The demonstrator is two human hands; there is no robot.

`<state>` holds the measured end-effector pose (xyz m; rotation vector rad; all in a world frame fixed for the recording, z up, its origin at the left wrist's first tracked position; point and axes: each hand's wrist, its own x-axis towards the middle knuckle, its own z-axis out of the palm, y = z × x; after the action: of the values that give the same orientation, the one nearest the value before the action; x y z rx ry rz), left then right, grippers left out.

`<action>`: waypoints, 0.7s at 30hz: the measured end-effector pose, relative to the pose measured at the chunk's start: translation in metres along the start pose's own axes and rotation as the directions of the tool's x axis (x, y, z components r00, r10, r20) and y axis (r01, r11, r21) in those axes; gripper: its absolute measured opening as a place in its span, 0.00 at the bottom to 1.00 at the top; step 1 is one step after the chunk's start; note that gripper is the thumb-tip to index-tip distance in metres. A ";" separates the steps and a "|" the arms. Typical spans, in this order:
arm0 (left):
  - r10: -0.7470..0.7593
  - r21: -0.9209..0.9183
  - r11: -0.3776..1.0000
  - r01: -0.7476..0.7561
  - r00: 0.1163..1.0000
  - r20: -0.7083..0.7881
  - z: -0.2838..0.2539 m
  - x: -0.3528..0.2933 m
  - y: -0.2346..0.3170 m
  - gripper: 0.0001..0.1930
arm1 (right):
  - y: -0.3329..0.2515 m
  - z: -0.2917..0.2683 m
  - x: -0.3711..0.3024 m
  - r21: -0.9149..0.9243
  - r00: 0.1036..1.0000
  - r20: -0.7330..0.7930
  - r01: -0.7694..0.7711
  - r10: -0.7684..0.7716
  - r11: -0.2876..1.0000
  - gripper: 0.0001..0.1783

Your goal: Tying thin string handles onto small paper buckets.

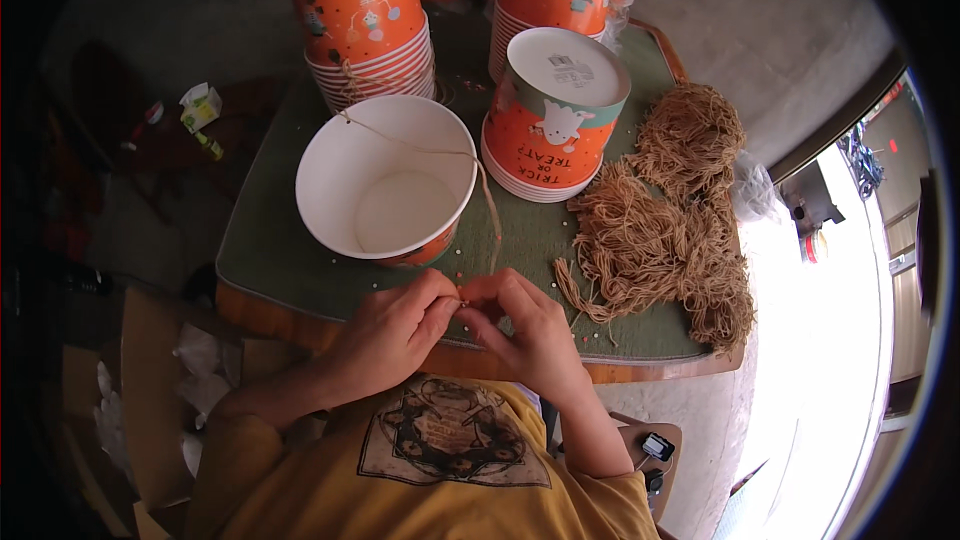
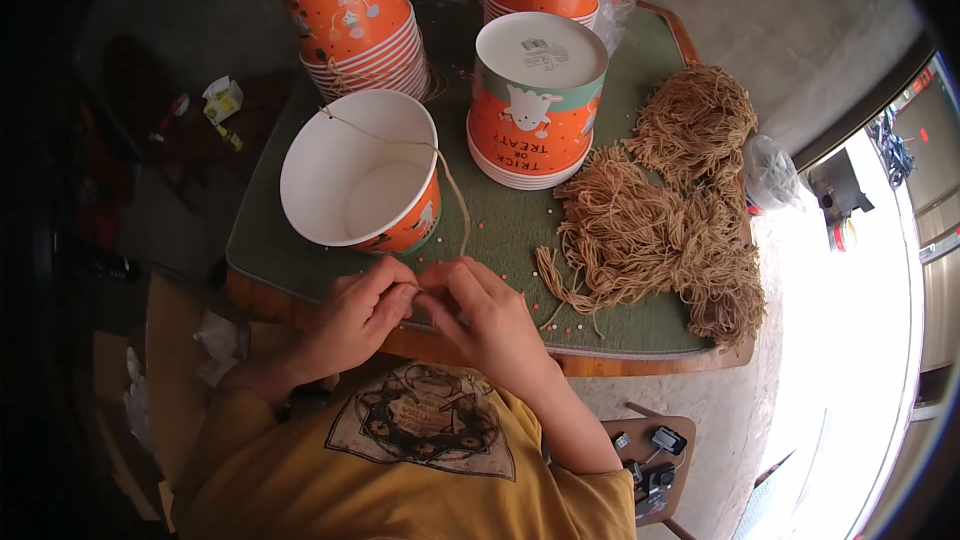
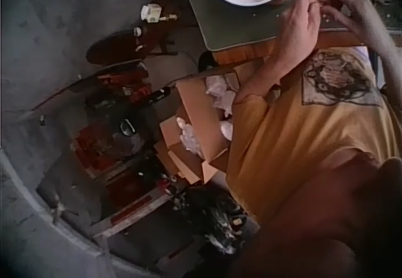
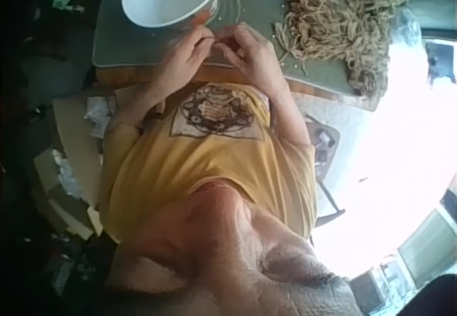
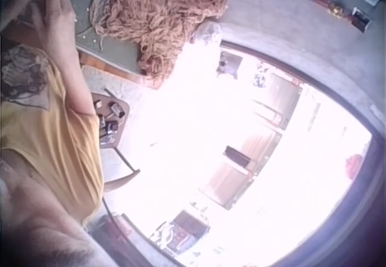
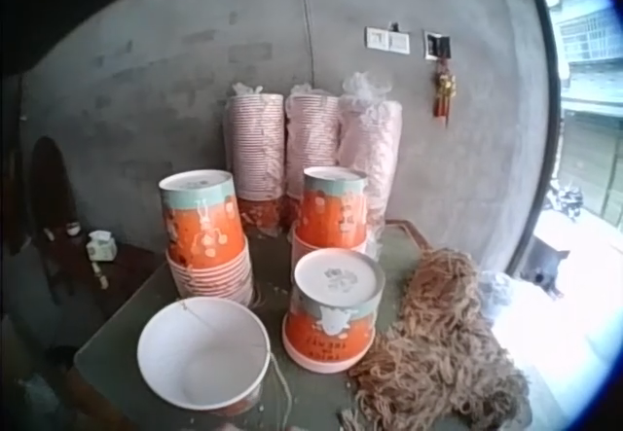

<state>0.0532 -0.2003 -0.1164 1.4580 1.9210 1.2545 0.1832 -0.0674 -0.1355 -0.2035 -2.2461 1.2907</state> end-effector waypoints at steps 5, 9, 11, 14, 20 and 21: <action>0.169 0.251 0.958 -0.140 0.981 -0.096 -0.011 -0.006 0.007 0.06 | -0.002 0.010 0.006 0.064 0.997 -0.066 -0.024 0.028 0.998 0.06; 0.471 0.586 0.763 -0.272 0.855 -0.217 -0.026 -0.005 0.010 0.14 | -0.006 0.021 0.014 0.165 0.963 -0.194 -0.155 0.186 0.974 0.08; 0.472 0.746 0.641 -0.180 0.859 -0.198 -0.034 0.006 0.020 0.16 | -0.001 0.028 0.018 0.157 0.955 -0.256 -0.111 0.149 0.981 0.07; 0.440 0.722 0.667 -0.187 0.880 -0.178 -0.039 0.013 0.006 0.15 | 0.005 0.036 0.022 0.133 0.934 -0.341 -0.062 0.104 0.989 0.07; 0.429 0.682 0.700 -0.214 0.889 -0.160 -0.039 0.015 0.004 0.13 | 0.004 0.039 0.026 0.141 0.919 -0.365 -0.104 0.149 0.985 0.08; 0.433 0.680 0.700 -0.218 0.887 -0.161 -0.039 0.016 0.003 0.13 | 0.003 0.039 0.026 0.135 0.922 -0.352 -0.120 0.160 0.984 0.09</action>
<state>0.0196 -0.2015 -0.0910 2.1403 2.5662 1.0390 0.1406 -0.0852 -0.1441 -0.5262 -1.8684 1.3237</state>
